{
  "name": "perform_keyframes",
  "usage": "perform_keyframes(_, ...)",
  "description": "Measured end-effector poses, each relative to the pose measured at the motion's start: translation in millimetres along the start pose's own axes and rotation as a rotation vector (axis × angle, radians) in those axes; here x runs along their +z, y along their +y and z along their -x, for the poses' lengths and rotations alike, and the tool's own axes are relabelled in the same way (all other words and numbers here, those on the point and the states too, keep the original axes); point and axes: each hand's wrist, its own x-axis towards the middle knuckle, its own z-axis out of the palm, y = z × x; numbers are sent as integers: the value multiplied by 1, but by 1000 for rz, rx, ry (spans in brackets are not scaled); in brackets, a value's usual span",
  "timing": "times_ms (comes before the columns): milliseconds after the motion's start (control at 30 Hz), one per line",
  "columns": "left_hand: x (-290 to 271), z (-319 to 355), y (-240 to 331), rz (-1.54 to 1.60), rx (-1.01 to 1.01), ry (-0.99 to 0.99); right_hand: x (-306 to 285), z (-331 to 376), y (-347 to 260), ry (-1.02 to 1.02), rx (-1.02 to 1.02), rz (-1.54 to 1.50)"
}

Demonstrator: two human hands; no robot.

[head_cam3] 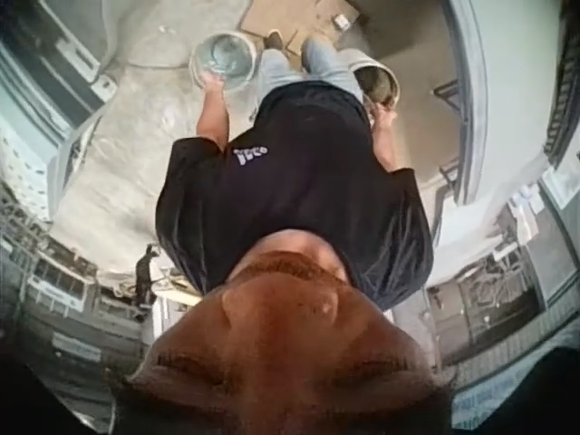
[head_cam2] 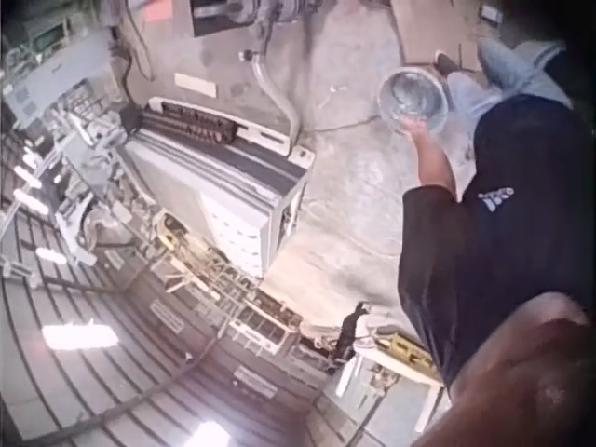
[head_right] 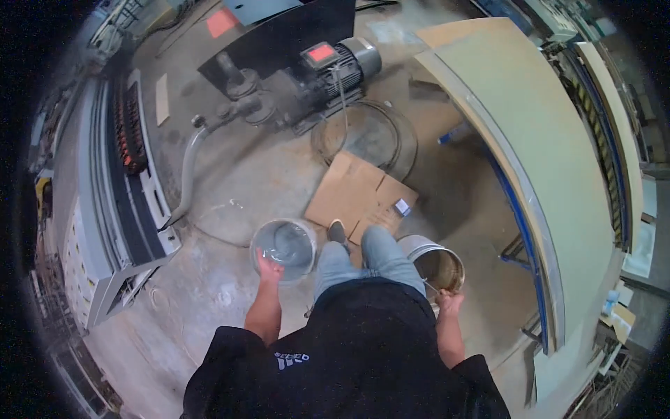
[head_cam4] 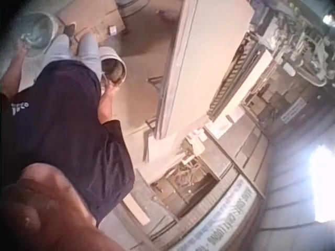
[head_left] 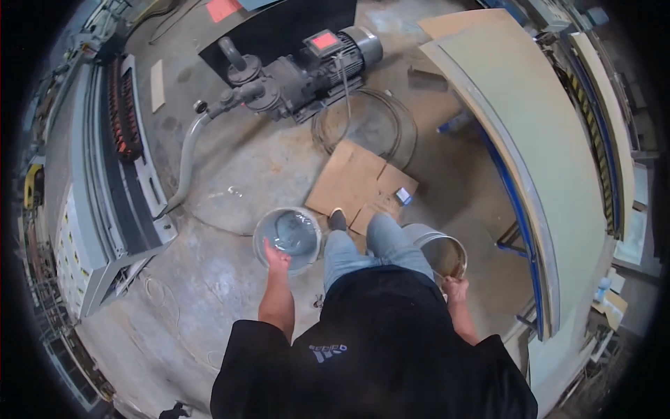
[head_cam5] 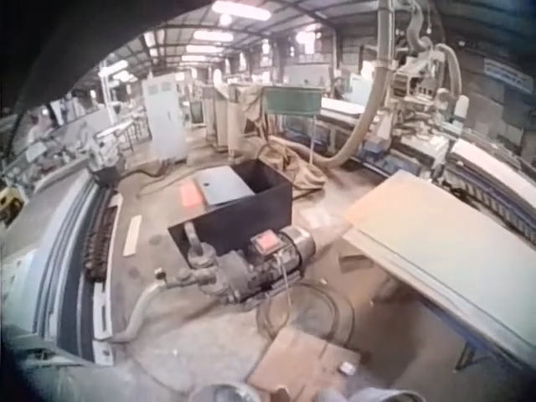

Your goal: The recorder is collecting buckets of liquid and pouring them into a large machine intake on a production floor.

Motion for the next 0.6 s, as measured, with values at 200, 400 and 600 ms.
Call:
perform_keyframes(200,85,-24,84,-144,196,-21,131,87,-132,17,102,408)
perform_keyframes(400,140,-73,130,-138,189,25,196,91,-218,131,352,389)
perform_keyframes(600,167,-84,153,-210,187,67,218,64,-219,-5,334,444)
